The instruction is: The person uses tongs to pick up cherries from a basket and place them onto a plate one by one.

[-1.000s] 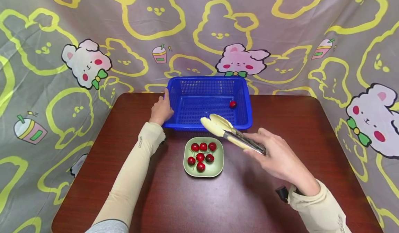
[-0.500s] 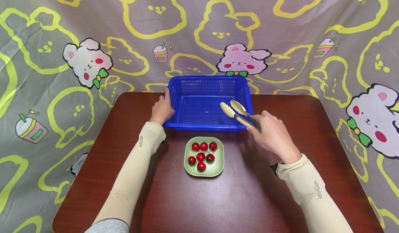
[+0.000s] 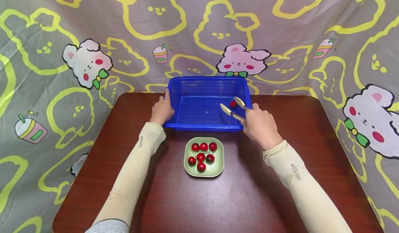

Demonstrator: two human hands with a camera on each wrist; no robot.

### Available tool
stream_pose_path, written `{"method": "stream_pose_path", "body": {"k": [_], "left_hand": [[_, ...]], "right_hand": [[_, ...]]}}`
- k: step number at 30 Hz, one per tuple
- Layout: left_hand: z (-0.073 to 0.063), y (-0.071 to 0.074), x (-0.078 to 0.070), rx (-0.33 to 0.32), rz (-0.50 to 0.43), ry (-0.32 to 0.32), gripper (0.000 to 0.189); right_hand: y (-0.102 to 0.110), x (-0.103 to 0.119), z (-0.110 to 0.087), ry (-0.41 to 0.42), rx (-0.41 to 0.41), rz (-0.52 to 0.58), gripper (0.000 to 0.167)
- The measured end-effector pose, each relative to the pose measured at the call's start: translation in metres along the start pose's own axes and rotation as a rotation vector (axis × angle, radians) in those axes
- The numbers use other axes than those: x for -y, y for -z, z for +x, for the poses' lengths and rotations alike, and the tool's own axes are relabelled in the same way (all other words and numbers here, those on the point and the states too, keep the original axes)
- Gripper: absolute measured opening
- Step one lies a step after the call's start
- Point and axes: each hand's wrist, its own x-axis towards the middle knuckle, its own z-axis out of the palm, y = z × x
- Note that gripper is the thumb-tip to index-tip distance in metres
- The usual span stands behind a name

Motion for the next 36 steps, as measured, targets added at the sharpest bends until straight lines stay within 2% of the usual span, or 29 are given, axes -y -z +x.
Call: {"method": "stream_pose_path", "body": {"k": [7,16,25,32,36], "left_hand": [[0.001,0.001,0.001,0.01,-0.004,-0.005,0.097],[0.001,0.001,0.001,0.011,-0.015,0.001,0.098],[0.001,-0.001,0.001,-0.002,-0.017,-0.002,0.098],[0.001,-0.001,0.001,0.008,-0.018,0.002,0.1],[0.001,-0.002,0.0,0.011,-0.022,0.005,0.1]], "right_hand": [[-0.008,0.005,0.011,-0.021,-0.009,-0.062,0.026],[-0.018,0.014,0.021,-0.001,-0.012,-0.136,0.024],[-0.023,0.015,0.028,-0.01,-0.003,-0.133,0.021],[-0.024,0.013,0.029,-0.011,0.045,-0.108,0.021],[-0.025,0.009,0.029,-0.014,0.047,-0.096,0.02]]}}
